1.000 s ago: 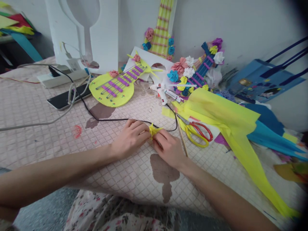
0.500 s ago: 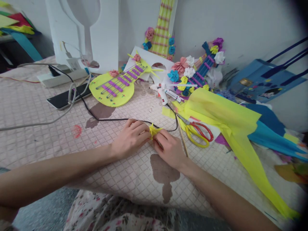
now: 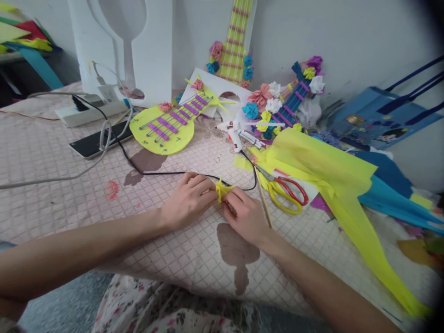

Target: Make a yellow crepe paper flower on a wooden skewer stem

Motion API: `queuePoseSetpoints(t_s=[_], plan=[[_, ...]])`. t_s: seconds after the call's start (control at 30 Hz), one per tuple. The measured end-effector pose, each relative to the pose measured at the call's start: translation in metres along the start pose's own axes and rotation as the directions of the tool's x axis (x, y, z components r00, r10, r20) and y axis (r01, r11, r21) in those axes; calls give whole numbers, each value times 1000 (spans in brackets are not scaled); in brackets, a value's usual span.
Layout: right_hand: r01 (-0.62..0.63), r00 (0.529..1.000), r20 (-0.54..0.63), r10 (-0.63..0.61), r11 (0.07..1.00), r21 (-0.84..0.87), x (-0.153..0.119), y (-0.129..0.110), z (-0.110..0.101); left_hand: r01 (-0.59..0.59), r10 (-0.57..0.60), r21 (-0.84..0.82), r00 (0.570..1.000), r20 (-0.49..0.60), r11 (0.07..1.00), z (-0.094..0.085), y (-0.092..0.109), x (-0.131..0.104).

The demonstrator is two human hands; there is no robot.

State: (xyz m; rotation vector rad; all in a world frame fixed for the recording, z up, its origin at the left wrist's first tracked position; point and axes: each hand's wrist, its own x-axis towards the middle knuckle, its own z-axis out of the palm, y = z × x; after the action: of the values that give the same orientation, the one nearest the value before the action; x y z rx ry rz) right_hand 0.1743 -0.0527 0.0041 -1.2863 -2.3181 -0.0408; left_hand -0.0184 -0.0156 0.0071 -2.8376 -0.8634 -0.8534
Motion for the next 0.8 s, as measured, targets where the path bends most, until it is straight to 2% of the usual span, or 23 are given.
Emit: queuePoseSetpoints(t_s=[0.6,0.8], plan=[[-37,999,18,36,998,44,0,-1,-1,-30,31,35,999,-13,999,-1,1,0],[-20,1000,0,20,999,27,0,-1,-1,-7,9,44,999,-43,999,-1,4,2]])
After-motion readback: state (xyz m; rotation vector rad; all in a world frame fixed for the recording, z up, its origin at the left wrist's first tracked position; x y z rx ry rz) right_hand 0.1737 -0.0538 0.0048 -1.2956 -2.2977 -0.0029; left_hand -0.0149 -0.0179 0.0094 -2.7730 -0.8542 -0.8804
